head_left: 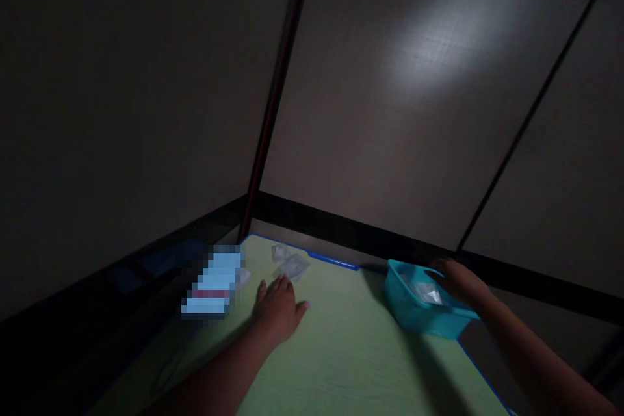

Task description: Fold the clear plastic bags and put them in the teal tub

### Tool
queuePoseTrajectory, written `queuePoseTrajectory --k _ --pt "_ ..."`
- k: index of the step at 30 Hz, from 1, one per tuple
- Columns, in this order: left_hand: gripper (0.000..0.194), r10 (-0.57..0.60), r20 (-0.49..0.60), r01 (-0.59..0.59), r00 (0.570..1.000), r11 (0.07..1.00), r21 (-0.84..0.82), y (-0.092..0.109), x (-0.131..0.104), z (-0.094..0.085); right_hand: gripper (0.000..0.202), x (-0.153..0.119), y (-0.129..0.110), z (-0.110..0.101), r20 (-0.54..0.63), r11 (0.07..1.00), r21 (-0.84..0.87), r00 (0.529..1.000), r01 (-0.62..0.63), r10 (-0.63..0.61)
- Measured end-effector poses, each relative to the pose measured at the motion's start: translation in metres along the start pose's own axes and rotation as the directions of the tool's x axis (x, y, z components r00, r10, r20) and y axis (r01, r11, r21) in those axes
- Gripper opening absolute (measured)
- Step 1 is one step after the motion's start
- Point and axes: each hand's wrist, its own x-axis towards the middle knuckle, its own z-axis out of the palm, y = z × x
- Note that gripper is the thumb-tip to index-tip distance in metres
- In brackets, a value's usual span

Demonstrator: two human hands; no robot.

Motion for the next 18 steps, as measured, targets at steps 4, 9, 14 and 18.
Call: queuePoseTrajectory --k 4,9,14,18 --pt "0.046 -0.019 -0.057 0.015 0.998 0.997 -0.077 0.007 0.0 -0.011 0.036 -0.044 -0.035 -0.022 -0.106 0.963 0.231 0.987 0.142 -0.12" --pt "0.025 0.045 -0.266 -0.173 0.963 0.86 -0.48 0.01 0.002 -0.026 0.032 -0.101 -0.117 -0.03 -0.251 0.774 0.553 0.947 0.309 -0.199" --pt "0.02 -0.109 -0.218 -0.149 0.97 0.446 -0.883 0.006 0.003 -0.028 0.041 -0.118 -0.202 0.012 -0.258 0.524 0.782 0.94 0.338 -0.223" --pt "0.027 -0.115 -0.068 -0.052 0.991 0.135 -0.989 0.011 -0.001 -0.032 0.054 -0.123 -0.237 0.051 -0.111 0.196 0.967 0.959 0.166 -0.263"
